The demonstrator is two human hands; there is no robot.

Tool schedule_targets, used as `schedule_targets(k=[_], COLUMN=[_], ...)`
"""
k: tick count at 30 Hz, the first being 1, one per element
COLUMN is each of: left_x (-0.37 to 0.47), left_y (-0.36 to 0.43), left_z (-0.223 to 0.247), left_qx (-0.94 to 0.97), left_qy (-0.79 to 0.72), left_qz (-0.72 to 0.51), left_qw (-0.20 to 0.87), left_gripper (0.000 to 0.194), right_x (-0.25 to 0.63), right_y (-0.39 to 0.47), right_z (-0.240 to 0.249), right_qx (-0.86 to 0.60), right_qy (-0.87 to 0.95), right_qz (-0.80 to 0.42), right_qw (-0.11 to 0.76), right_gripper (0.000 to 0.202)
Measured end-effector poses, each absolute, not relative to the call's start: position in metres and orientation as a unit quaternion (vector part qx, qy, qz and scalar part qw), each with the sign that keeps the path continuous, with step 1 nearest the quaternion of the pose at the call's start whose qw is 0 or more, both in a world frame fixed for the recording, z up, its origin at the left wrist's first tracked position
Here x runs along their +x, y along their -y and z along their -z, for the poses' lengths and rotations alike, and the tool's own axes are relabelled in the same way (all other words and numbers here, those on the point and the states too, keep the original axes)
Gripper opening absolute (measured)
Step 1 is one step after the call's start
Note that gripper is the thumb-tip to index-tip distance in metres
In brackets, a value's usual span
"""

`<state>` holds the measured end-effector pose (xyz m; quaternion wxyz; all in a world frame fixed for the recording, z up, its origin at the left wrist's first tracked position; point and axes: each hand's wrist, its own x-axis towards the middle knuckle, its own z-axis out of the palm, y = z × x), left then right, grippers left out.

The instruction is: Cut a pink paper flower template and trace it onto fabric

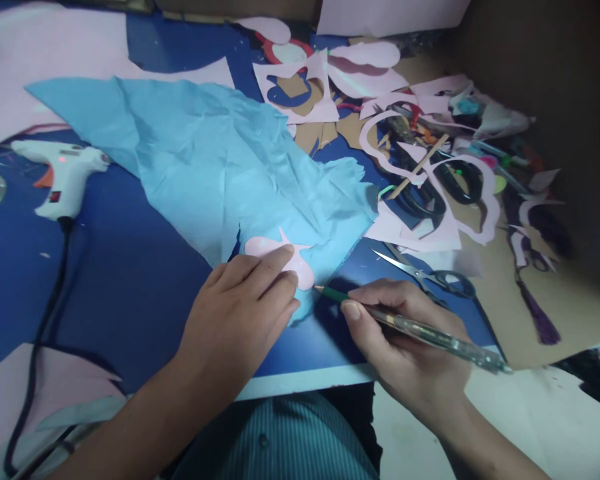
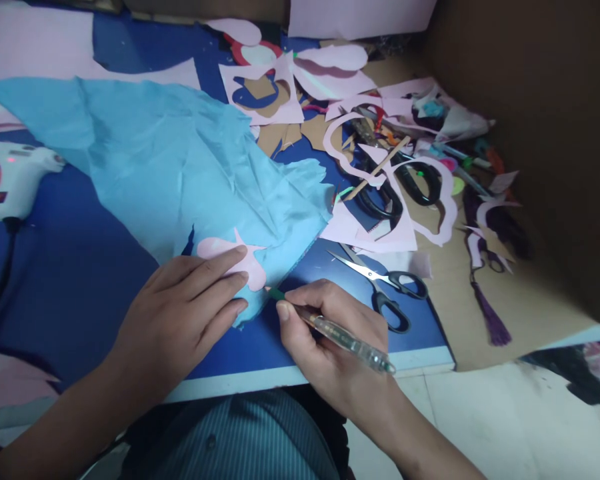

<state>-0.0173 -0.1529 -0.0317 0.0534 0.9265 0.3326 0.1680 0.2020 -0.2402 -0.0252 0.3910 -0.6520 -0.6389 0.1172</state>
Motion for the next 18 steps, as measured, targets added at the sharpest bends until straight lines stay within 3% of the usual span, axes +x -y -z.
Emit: schedule_targets(k=[18], left_x=[-0.017], left_y=[0.1534], left_z=[0.0324], left_qx=[0.926], left_qy=[-0.333], left_qz=[-0.171], left_qw=[0.054], left_gripper=[0.019], right_x=[0.2023], right_y=[0.2396], right_z=[0.0245], right_qx=[-0.654], right_qy=[0.639], right_qz=[-0.109], right_qw=[0.39], right_gripper=[0.006])
